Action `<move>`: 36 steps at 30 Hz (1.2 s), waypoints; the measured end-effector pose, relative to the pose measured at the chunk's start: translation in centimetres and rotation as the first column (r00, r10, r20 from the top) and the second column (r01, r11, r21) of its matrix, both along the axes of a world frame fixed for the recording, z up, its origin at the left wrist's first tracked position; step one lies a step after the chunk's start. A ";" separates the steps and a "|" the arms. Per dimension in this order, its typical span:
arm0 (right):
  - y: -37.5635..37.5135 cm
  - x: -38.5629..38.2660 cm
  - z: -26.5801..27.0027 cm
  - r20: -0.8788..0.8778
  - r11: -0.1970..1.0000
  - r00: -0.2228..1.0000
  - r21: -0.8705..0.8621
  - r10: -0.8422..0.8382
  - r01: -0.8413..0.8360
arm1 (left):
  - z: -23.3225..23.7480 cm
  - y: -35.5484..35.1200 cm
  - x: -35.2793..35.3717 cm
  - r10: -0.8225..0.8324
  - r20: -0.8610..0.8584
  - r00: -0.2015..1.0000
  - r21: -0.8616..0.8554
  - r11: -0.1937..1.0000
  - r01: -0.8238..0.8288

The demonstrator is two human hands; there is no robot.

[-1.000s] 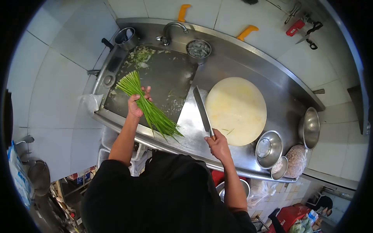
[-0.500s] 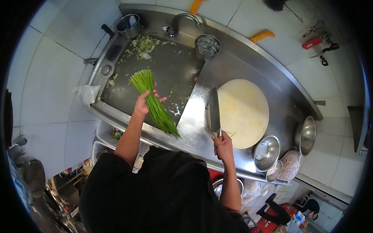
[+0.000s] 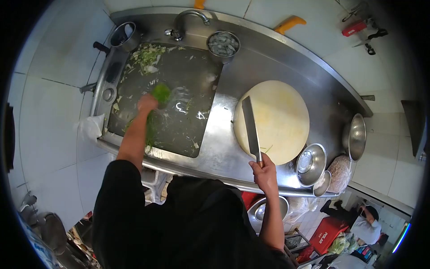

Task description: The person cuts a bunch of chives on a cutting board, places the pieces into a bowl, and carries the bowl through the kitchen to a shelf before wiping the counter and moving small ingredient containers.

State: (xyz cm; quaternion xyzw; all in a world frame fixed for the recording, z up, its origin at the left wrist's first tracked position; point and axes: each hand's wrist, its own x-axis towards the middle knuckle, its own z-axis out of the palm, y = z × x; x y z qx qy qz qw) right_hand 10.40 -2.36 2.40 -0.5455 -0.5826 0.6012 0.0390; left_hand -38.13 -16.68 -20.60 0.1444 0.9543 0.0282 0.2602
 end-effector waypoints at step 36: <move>1.5 7.1 0.8 -0.103 0.971 0.978 0.136 -0.184 0.197 | 9.5 -13.6 -7.8 -0.052 -0.281 0.958 -0.067 0.997 0.034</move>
